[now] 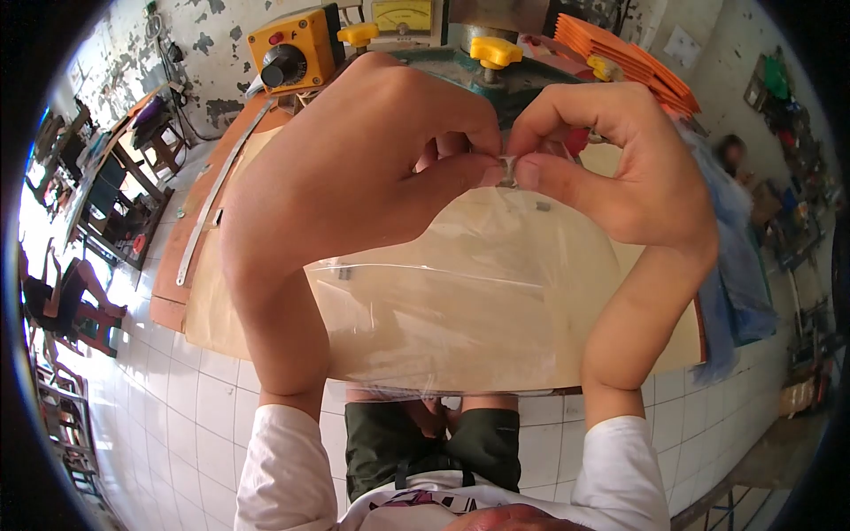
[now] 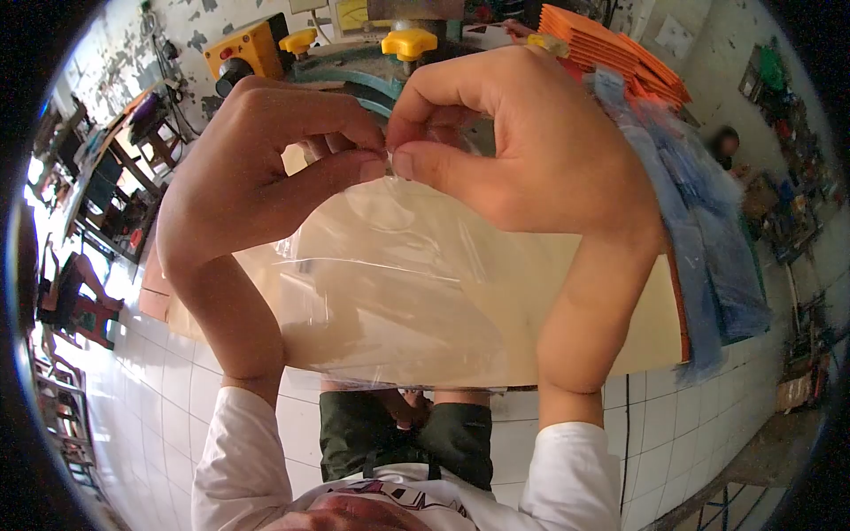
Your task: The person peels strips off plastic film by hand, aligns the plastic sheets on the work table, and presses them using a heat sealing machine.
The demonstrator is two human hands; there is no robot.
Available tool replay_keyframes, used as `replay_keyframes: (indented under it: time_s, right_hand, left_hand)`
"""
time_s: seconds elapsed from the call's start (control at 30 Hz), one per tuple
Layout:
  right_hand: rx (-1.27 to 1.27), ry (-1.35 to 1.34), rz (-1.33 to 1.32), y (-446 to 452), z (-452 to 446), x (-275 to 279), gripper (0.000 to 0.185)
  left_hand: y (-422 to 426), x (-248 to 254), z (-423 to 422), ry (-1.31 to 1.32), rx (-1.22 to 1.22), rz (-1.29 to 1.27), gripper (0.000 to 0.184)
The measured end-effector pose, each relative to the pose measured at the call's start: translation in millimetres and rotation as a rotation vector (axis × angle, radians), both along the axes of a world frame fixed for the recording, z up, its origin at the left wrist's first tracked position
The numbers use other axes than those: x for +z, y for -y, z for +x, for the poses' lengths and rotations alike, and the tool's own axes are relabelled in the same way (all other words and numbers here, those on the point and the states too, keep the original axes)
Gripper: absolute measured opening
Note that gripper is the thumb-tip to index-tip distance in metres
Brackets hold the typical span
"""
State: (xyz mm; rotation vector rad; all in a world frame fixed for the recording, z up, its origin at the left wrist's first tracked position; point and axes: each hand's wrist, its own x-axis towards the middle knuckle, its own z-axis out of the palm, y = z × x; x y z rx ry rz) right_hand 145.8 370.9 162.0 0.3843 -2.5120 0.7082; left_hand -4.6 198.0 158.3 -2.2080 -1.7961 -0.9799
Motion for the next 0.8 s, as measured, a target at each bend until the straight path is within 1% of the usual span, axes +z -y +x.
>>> replay_keyframes:
  time_s: [0.13, 0.23, 0.3, 0.33, 0.4, 0.5, 0.6, 0.67, 0.7, 0.73, 0.8]
  right_hand:
    - [-0.041, -0.007, -0.004, -0.6, 1.7, 1.2, 0.010]
    - [-0.079, 0.022, 0.009, -0.2, 3.7, 4.2, 0.009]
    - [-0.104, 0.054, 0.005, 0.4, 4.2, 5.5, 0.008]
    - [-0.127, 0.056, 0.008, 0.5, 3.9, 5.0, 0.007]
    - [-0.151, 0.057, 0.013, 0.8, 3.5, 5.0, 0.006]
    - [-0.164, 0.057, 0.008, 1.3, 3.5, 6.1, 0.006]
    - [-0.170, 0.067, 0.017, 1.7, 3.4, 7.1, 0.006]
    - [-0.184, 0.090, -0.073, 2.6, 3.1, 5.5, 0.005]
    - [-0.183, 0.089, -0.071, 1.2, 1.9, 3.6, 0.005]
    - [-0.178, 0.038, -0.066, -1.2, 0.1, 0.9, 0.006]
    - [-0.174, -0.013, -0.058, -3.5, -0.9, -0.1, 0.008]
  left_hand:
    - [-2.7, -1.3, 0.8, -0.028, 0.002, 0.025, 0.007]
    - [-3.5, -1.8, 4.8, -0.021, 0.035, 0.036, 0.011]
    - [-3.8, -1.0, 8.4, -0.026, 0.048, 0.021, 0.020]
    - [-3.9, -0.8, 9.8, -0.028, 0.047, 0.023, 0.020]
    - [-4.7, -1.2, 12.1, -0.027, 0.081, 0.033, 0.028]
    - [-9.4, -3.5, 16.5, 0.018, 0.149, -0.040, 0.029]
    - [-16.9, -7.2, 19.1, -0.010, 0.167, -0.060, 0.030]
    - [-22.1, -15.1, 19.0, -0.007, 0.178, -0.030, 0.029]
    - [-23.7, -17.1, 19.2, -0.005, 0.188, -0.001, 0.028]
    - [-24.2, -16.4, 20.0, -0.005, 0.188, 0.001, 0.028]
    - [-24.5, -14.7, 21.0, 0.006, 0.218, -0.091, 0.022]
